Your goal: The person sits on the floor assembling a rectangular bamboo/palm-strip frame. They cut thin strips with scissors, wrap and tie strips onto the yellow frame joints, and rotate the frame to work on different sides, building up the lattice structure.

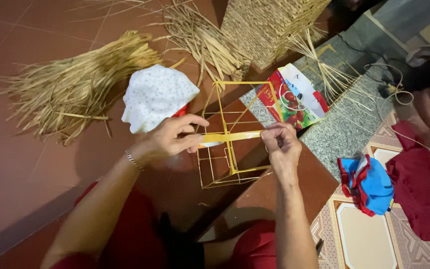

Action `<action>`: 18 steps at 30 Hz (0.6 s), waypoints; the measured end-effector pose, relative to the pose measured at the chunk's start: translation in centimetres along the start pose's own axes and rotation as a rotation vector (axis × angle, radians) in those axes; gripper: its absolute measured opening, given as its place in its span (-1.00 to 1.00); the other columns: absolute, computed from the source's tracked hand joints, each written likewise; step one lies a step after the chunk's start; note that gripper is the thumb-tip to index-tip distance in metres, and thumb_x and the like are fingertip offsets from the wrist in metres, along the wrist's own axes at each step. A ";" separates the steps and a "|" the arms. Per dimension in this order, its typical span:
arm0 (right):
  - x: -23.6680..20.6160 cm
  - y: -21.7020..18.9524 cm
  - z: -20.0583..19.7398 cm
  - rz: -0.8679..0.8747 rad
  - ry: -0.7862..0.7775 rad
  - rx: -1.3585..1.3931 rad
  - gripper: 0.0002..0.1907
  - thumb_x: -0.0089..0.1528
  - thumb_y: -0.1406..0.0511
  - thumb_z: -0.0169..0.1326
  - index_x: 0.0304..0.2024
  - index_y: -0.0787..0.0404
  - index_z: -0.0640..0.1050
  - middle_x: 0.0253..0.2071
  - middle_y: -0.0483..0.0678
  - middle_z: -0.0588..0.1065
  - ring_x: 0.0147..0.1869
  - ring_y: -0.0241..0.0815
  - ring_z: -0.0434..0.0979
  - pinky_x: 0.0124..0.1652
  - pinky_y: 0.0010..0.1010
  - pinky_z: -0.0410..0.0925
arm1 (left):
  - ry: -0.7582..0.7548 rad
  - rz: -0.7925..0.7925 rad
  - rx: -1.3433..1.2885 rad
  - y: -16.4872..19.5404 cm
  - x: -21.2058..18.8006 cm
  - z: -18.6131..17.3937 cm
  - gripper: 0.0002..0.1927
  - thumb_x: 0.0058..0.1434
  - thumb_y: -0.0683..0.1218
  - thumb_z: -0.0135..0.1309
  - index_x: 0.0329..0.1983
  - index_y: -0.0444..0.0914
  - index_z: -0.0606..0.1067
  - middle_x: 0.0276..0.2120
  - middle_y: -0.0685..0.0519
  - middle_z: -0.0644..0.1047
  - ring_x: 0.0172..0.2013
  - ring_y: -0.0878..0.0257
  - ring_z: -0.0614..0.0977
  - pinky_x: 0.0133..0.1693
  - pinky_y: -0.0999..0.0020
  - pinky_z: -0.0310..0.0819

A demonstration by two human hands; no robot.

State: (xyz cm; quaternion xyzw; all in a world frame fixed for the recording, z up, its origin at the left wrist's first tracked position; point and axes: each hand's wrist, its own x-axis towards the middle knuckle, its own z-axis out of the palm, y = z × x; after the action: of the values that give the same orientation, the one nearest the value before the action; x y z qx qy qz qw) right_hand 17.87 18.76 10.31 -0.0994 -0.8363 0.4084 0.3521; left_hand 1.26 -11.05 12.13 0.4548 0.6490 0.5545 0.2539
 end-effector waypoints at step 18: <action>4.7 6.7 0.1 0.239 0.025 -0.565 -0.78 -0.02 0.16 0.46 -0.42 0.08 0.71 -0.03 -0.18 0.50 0.17 -0.05 0.28 0.26 -0.06 0.07 | 0.254 -0.310 0.618 -1.7 9.0 3.9 -0.77 0.17 0.04 0.22 -0.32 -0.21 0.57 -0.55 -0.09 0.61 -0.47 -0.01 0.68 -0.31 0.08 0.55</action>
State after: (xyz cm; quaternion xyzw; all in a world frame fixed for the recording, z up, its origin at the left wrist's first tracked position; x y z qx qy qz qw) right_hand 13.54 25.10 7.60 -0.2961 -0.8947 0.1969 0.2702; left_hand -0.12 -1.27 11.11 0.3337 0.8734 0.3395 0.1029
